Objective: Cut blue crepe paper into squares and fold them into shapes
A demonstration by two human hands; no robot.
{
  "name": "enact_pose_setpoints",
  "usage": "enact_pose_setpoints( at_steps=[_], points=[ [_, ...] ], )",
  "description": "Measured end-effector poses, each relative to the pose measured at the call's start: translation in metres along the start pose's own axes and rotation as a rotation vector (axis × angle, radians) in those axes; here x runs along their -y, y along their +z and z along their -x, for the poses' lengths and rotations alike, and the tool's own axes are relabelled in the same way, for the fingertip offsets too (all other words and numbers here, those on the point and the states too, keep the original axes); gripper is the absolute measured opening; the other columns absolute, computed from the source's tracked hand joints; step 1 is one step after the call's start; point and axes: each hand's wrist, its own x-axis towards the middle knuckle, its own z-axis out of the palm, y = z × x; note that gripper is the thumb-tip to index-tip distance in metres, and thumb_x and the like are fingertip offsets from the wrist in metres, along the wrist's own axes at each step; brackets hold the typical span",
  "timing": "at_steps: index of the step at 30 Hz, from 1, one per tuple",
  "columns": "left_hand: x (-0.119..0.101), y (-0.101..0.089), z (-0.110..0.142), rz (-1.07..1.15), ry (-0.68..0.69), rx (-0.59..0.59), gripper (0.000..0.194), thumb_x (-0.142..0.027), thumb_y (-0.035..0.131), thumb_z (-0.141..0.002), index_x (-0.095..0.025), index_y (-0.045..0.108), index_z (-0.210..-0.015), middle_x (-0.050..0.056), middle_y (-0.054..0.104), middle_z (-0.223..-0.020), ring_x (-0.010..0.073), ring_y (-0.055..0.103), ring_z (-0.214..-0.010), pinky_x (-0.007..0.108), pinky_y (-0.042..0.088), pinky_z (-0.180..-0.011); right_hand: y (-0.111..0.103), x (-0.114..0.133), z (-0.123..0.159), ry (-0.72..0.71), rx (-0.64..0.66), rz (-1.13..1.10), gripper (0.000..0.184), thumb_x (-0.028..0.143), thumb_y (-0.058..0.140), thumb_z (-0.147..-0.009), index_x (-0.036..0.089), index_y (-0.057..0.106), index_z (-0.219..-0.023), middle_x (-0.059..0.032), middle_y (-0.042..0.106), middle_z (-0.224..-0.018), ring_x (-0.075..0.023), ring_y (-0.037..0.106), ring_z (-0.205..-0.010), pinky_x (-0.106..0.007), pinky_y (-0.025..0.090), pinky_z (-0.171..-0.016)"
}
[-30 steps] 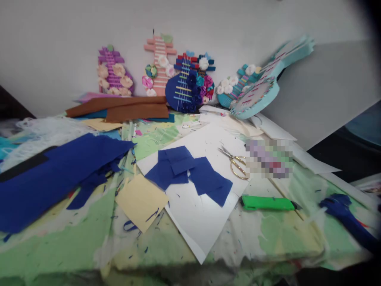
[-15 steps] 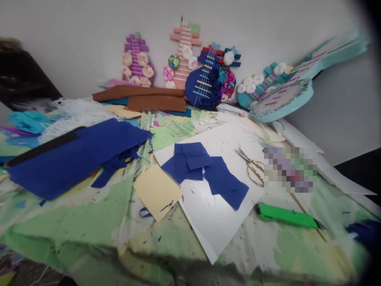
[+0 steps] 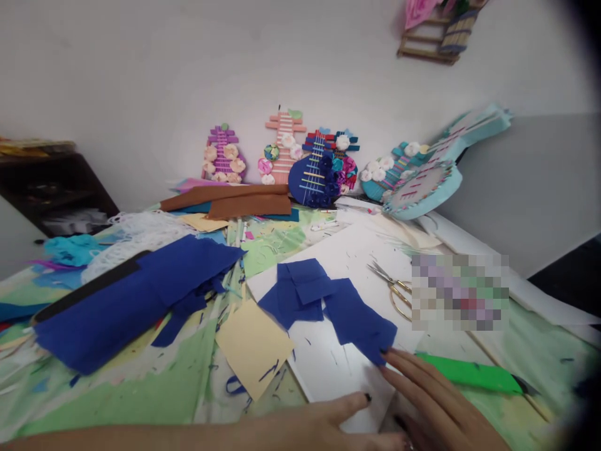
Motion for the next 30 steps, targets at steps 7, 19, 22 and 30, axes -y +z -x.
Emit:
enact_pose_setpoints(
  at_steps=[7, 19, 22, 30],
  points=[
    [0.002, 0.035, 0.007, 0.029, -0.060, 0.017, 0.039, -0.027, 0.030, -0.097, -0.034, 0.054, -0.127, -0.016, 0.045, -0.140, 0.0117, 0.038, -0.131, 0.034, 0.049, -0.094, 0.006, -0.011, -0.045, -0.002, 0.048, 0.077, 0.057, 0.003, 0.040, -0.083, 0.015, 0.042, -0.139, -0.0114, 0.050, -0.137, -0.0223, 0.045, -0.129, -0.037, 0.048, -0.099],
    [0.057, 0.003, 0.018, 0.410, -0.364, 0.266, 0.066, -0.054, 0.042, -0.091, -0.017, 0.029, -0.144, 0.009, 0.045, -0.142, 0.0272, 0.040, -0.132, 0.042, 0.032, -0.108, 0.008, -0.050, -0.056, 0.149, 0.168, 0.023, 0.045, 0.013, 0.035, -0.092, 0.009, 0.042, -0.137, -0.0177, 0.044, -0.141, -0.0247, 0.041, -0.132, -0.049, 0.041, -0.104],
    [0.078, 0.019, 0.030, 0.245, -0.676, 0.338, 0.074, -0.046, 0.051, -0.087, -0.013, 0.023, -0.147, 0.013, 0.033, -0.149, 0.0364, 0.027, -0.137, 0.055, 0.026, -0.108, 0.003, -0.046, -0.068, 0.147, 0.191, 0.017, 0.044, 0.015, 0.041, -0.091, 0.007, 0.045, -0.134, -0.0188, 0.046, -0.139, -0.0282, 0.042, -0.131, -0.051, 0.042, -0.104],
    [0.119, 0.058, 0.065, 0.100, -0.861, 0.370, 0.055, -0.048, 0.041, -0.092, -0.015, 0.047, -0.135, 0.012, 0.050, -0.138, 0.0365, 0.039, -0.131, 0.058, 0.028, -0.105, 0.000, -0.032, -0.104, 0.043, 0.284, -0.077, 0.026, 0.015, 0.051, -0.087, 0.012, 0.063, -0.110, -0.0158, 0.058, -0.125, -0.0286, 0.058, -0.106, -0.046, 0.053, -0.087]
  ],
)
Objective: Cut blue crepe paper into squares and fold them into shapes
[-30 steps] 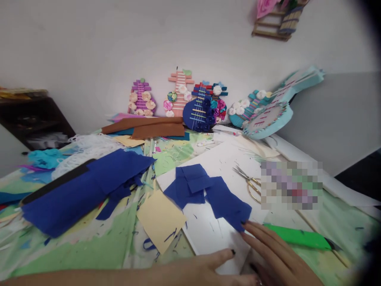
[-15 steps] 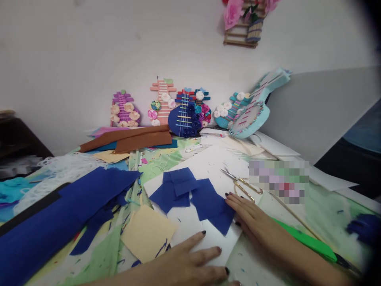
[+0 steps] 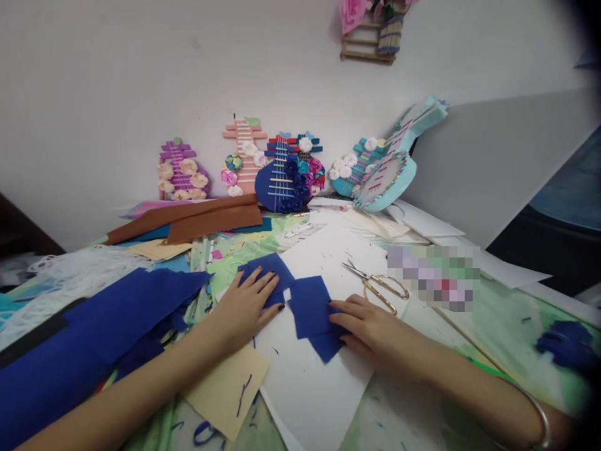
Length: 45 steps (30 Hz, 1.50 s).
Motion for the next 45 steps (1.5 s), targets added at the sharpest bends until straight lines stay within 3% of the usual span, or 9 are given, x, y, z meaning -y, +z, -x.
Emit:
enact_pose_setpoints(
  at_steps=[6, 9, 12, 18, 25, 31, 36, 41, 45],
  points=[
    [-0.002, -0.007, 0.001, 0.007, -0.020, -0.100, 0.052, -0.040, 0.045, -0.092, -0.006, 0.050, -0.130, 0.019, 0.046, -0.140, 0.0370, 0.032, -0.134, 0.059, 0.024, -0.107, -0.001, 0.008, -0.012, -0.032, -0.054, -0.270, 0.018, 0.017, 0.055, -0.087, 0.015, 0.065, -0.101, -0.0115, 0.066, -0.110, -0.0199, 0.063, -0.094, -0.033, 0.053, -0.083],
    [-0.013, -0.019, 0.008, 0.163, 0.188, -0.229, 0.034, -0.027, 0.045, -0.093, -0.012, 0.056, -0.122, 0.013, 0.057, -0.130, 0.0269, 0.042, -0.129, 0.051, 0.027, -0.109, -0.002, 0.004, -0.018, 0.031, -0.088, -0.298, 0.018, 0.018, 0.059, -0.084, 0.015, 0.065, -0.101, -0.0103, 0.068, -0.103, -0.0204, 0.062, -0.094, -0.034, 0.051, -0.083],
    [-0.027, -0.027, 0.014, 0.335, 0.403, -0.222, 0.029, -0.026, 0.053, -0.090, -0.013, 0.059, -0.115, 0.012, 0.064, -0.117, 0.0239, 0.053, -0.116, 0.041, 0.042, -0.098, 0.001, 0.002, -0.022, 0.033, -0.063, -0.286, 0.027, 0.028, 0.070, -0.076, 0.014, 0.066, -0.098, -0.0107, 0.068, -0.100, -0.0230, 0.061, -0.094, -0.036, 0.050, -0.085],
    [-0.036, -0.026, 0.014, 0.341, 0.483, -0.325, 0.014, -0.013, 0.054, -0.088, -0.014, 0.065, -0.096, 0.009, 0.071, -0.099, 0.0213, 0.063, -0.092, 0.037, 0.051, -0.080, 0.013, 0.004, -0.020, -0.044, -0.120, -0.204, 0.019, 0.023, 0.064, -0.080, 0.011, 0.066, -0.095, -0.0121, 0.068, -0.101, -0.0233, 0.061, -0.097, -0.037, 0.051, -0.087],
    [-0.028, -0.013, 0.018, 0.423, 0.376, -0.261, 0.033, -0.007, 0.044, -0.090, -0.012, 0.053, -0.121, 0.011, 0.067, -0.103, 0.0203, 0.061, -0.099, 0.037, 0.052, -0.089, 0.023, 0.003, -0.018, -0.102, -0.242, -0.073, 0.032, 0.004, 0.041, -0.082, 0.010, 0.063, -0.104, -0.0121, 0.070, -0.099, -0.0219, 0.063, -0.093, -0.036, 0.054, -0.083],
    [-0.020, -0.009, 0.018, 0.431, 0.464, -0.257, 0.039, 0.000, 0.044, -0.088, -0.011, 0.049, -0.125, 0.012, 0.066, -0.107, 0.0182, 0.060, -0.101, 0.036, 0.049, -0.092, 0.028, 0.002, -0.022, -0.109, -0.306, -0.075, 0.031, 0.005, 0.043, -0.081, 0.007, 0.064, -0.105, -0.0117, 0.071, -0.097, -0.0232, 0.063, -0.090, -0.036, 0.055, -0.079],
    [-0.021, -0.019, 0.016, 0.407, 0.547, -0.340, 0.026, -0.007, 0.045, -0.091, -0.013, 0.056, -0.114, 0.012, 0.069, -0.102, 0.0204, 0.062, -0.095, 0.037, 0.051, -0.082, 0.030, 0.003, -0.021, -0.143, -0.352, -0.134, 0.025, 0.007, 0.044, -0.086, 0.009, 0.066, -0.098, -0.0108, 0.072, -0.096, -0.0214, 0.065, -0.091, -0.034, 0.056, -0.081],
    [-0.028, -0.030, 0.019, 0.394, 0.374, -0.446, 0.034, -0.008, 0.057, -0.085, -0.015, 0.054, -0.118, 0.011, 0.068, -0.104, 0.0230, 0.060, -0.101, 0.040, 0.049, -0.086, 0.025, 0.003, -0.019, -0.101, -0.487, -0.165, 0.022, 0.013, 0.046, -0.091, 0.012, 0.066, -0.101, -0.0099, 0.072, -0.098, -0.0177, 0.068, -0.092, -0.032, 0.056, -0.083],
    [-0.035, -0.030, 0.021, 0.413, 0.347, -0.320, 0.052, -0.025, 0.064, -0.082, -0.011, 0.045, -0.129, 0.015, 0.061, -0.119, 0.0272, 0.052, -0.116, 0.044, 0.044, -0.097, 0.015, 0.001, -0.013, -0.196, -0.443, -0.254, 0.021, 0.012, 0.048, -0.088, 0.014, 0.066, -0.100, -0.0089, 0.072, -0.099, -0.0159, 0.067, -0.095, -0.031, 0.054, -0.090]
  ],
)
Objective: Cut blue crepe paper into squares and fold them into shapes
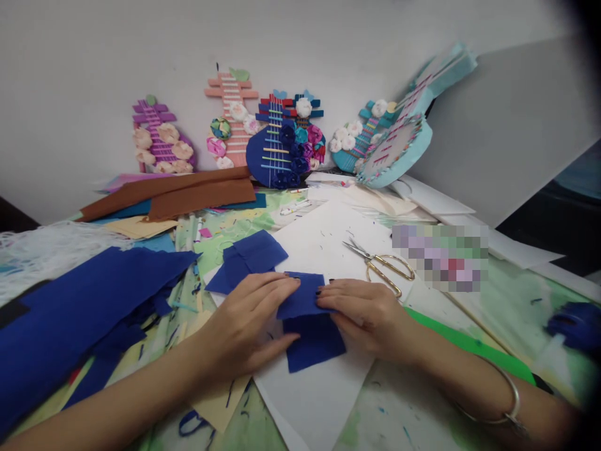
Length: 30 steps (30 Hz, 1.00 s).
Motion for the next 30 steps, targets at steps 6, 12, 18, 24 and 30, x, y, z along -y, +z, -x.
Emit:
enact_pose_setpoints(
  at_steps=[6, 12, 18, 24, 30],
  points=[
    [0.006, 0.007, 0.005, 0.011, -0.061, 0.218, 0.042, -0.018, 0.049, -0.085, -0.012, 0.048, -0.128, 0.015, 0.057, -0.128, 0.0265, 0.050, -0.122, 0.046, 0.043, -0.100, -0.006, -0.002, 0.003, -0.035, 0.264, -0.060, 0.021, 0.008, 0.049, -0.086, 0.013, 0.067, -0.097, -0.0084, 0.071, -0.099, -0.0166, 0.063, -0.106, -0.033, 0.048, -0.098],
    [0.013, 0.003, 0.006, -0.014, -0.068, 0.286, 0.041, -0.019, 0.047, -0.090, -0.017, 0.047, -0.130, 0.012, 0.051, -0.137, 0.0236, 0.042, -0.131, 0.044, 0.039, -0.106, -0.004, -0.003, 0.004, -0.042, 0.286, -0.079, 0.021, 0.005, 0.050, -0.085, 0.013, 0.066, -0.095, -0.0081, 0.072, -0.098, -0.0172, 0.062, -0.106, -0.033, 0.047, -0.099],
    [0.029, 0.003, 0.009, -0.127, -0.057, 0.228, 0.032, -0.021, 0.045, -0.093, -0.017, 0.056, -0.122, 0.010, 0.059, -0.128, 0.0240, 0.043, -0.130, 0.048, 0.033, -0.109, -0.004, -0.002, 0.002, -0.048, 0.262, -0.067, 0.022, 0.007, 0.047, -0.088, 0.014, 0.066, -0.097, -0.0073, 0.072, -0.099, -0.0164, 0.062, -0.108, -0.034, 0.046, -0.100],
    [0.044, 0.003, 0.019, -0.139, 0.041, 0.117, 0.040, -0.004, 0.036, -0.090, -0.019, 0.056, -0.122, 0.010, 0.060, -0.127, 0.0232, 0.041, -0.132, 0.048, 0.035, -0.107, -0.004, -0.002, 0.006, -0.055, 0.295, -0.043, 0.019, 0.012, 0.050, -0.088, 0.016, 0.066, -0.097, -0.0073, 0.071, -0.102, -0.0172, 0.060, -0.110, -0.037, 0.043, -0.101],
    [0.004, -0.010, 0.006, 0.009, 0.181, 0.161, 0.030, -0.026, 0.060, -0.086, -0.013, 0.060, -0.112, 0.013, 0.066, -0.113, 0.0269, 0.054, -0.115, 0.046, 0.044, -0.098, -0.002, -0.001, 0.006, -0.064, 0.295, -0.017, 0.019, 0.013, 0.049, -0.089, 0.015, 0.066, -0.097, -0.0067, 0.071, -0.100, -0.0177, 0.059, -0.108, -0.037, 0.043, -0.099]
  ],
)
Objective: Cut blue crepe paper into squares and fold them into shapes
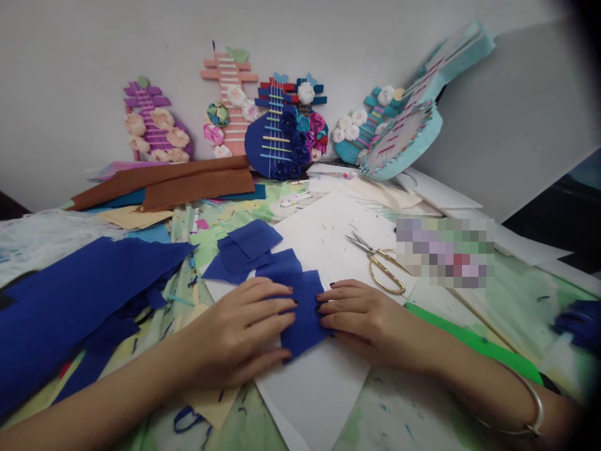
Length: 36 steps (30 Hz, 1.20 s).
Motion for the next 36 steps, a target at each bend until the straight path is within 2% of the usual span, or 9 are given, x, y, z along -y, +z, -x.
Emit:
enact_pose_setpoints(
  at_steps=[3, 7, 10, 16, 19, 23, 28, 32, 36],
  points=[
    [-0.014, 0.000, -0.007, 0.046, 0.032, 0.051, 0.030, -0.029, 0.059, -0.086, -0.011, 0.061, -0.109, 0.013, 0.068, -0.107, 0.0270, 0.060, -0.102, 0.045, 0.050, -0.088, 0.000, 0.000, 0.000, -0.002, -0.010, -0.008, 0.017, 0.011, 0.051, -0.088, 0.014, 0.066, -0.095, -0.0062, 0.071, -0.098, -0.0178, 0.058, -0.108, -0.037, 0.044, -0.098],
    [-0.018, 0.005, -0.007, 0.047, 0.061, -0.020, 0.018, -0.010, 0.051, -0.086, -0.010, 0.063, -0.100, 0.011, 0.071, -0.096, 0.0225, 0.063, -0.090, 0.038, 0.053, -0.080, -0.001, 0.001, -0.002, 0.021, -0.024, -0.113, 0.019, 0.005, 0.051, -0.084, 0.014, 0.065, -0.093, -0.0059, 0.070, -0.099, -0.0167, 0.057, -0.109, -0.032, 0.047, -0.094],
    [-0.018, 0.006, -0.006, 0.051, 0.072, -0.054, 0.019, -0.006, 0.048, -0.086, -0.009, 0.063, -0.096, 0.012, 0.071, -0.094, 0.0216, 0.064, -0.085, 0.035, 0.054, -0.075, -0.002, 0.002, -0.002, 0.035, -0.022, -0.196, 0.018, 0.004, 0.050, -0.082, 0.015, 0.063, -0.089, -0.0060, 0.070, -0.097, -0.0150, 0.061, -0.102, -0.031, 0.047, -0.093],
    [-0.014, 0.004, -0.006, 0.253, -0.011, -0.039, 0.020, -0.006, 0.047, -0.086, -0.015, 0.062, -0.097, 0.009, 0.070, -0.099, 0.0195, 0.062, -0.091, 0.034, 0.052, -0.082, -0.008, 0.004, -0.001, 0.102, 0.083, -0.134, 0.018, 0.004, 0.050, -0.083, 0.018, 0.060, -0.088, -0.0022, 0.069, -0.098, -0.0134, 0.061, -0.100, -0.041, 0.029, -0.107],
    [-0.010, 0.004, -0.005, 0.369, -0.022, 0.007, 0.020, -0.006, 0.048, -0.086, -0.015, 0.061, -0.097, 0.010, 0.068, -0.104, 0.0197, 0.060, -0.093, 0.034, 0.050, -0.083, -0.013, 0.007, -0.002, 0.077, 0.149, -0.118, 0.016, 0.007, 0.049, -0.086, 0.018, 0.060, -0.090, -0.0028, 0.068, -0.100, -0.0159, 0.056, -0.107, -0.043, 0.026, -0.106],
    [-0.009, 0.001, -0.005, 0.456, -0.081, 0.122, 0.021, -0.007, 0.046, -0.088, -0.017, 0.061, -0.099, 0.011, 0.061, -0.112, 0.0205, 0.055, -0.100, 0.035, 0.046, -0.087, -0.016, 0.010, -0.005, 0.059, 0.166, -0.149, 0.018, 0.007, 0.046, -0.088, 0.016, 0.061, -0.093, -0.0059, 0.066, -0.105, -0.0200, 0.046, -0.113, -0.039, 0.032, -0.099],
    [-0.012, -0.004, -0.010, 0.572, -0.213, 0.208, 0.023, -0.006, 0.041, -0.090, -0.017, 0.061, -0.095, 0.008, 0.056, -0.104, 0.0154, 0.054, -0.095, 0.026, 0.045, -0.083, -0.007, 0.009, -0.010, 0.107, 0.160, -0.194, 0.026, 0.000, 0.043, -0.082, 0.015, 0.060, -0.094, -0.0070, 0.063, -0.092, -0.0206, 0.045, -0.095, -0.036, 0.040, -0.083],
    [-0.012, 0.001, -0.013, 0.608, -0.274, 0.146, 0.020, -0.007, 0.043, -0.089, -0.016, 0.062, -0.091, 0.005, 0.054, -0.097, 0.0129, 0.054, -0.089, 0.023, 0.044, -0.079, 0.000, 0.005, -0.012, 0.124, 0.104, -0.214, 0.027, 0.000, 0.041, -0.084, 0.012, 0.064, -0.094, -0.0071, 0.060, -0.084, -0.0180, 0.046, -0.082, -0.032, 0.040, -0.076],
    [-0.010, 0.008, -0.012, 0.591, -0.347, 0.033, 0.015, -0.009, 0.053, -0.086, -0.016, 0.067, -0.086, 0.004, 0.055, -0.093, 0.0106, 0.055, -0.085, 0.020, 0.044, -0.075, 0.003, 0.004, -0.015, 0.196, 0.055, -0.303, 0.016, 0.007, 0.051, -0.087, 0.011, 0.064, -0.095, -0.0049, 0.062, -0.081, -0.0155, 0.050, -0.080, -0.028, 0.041, -0.075]
  ],
)
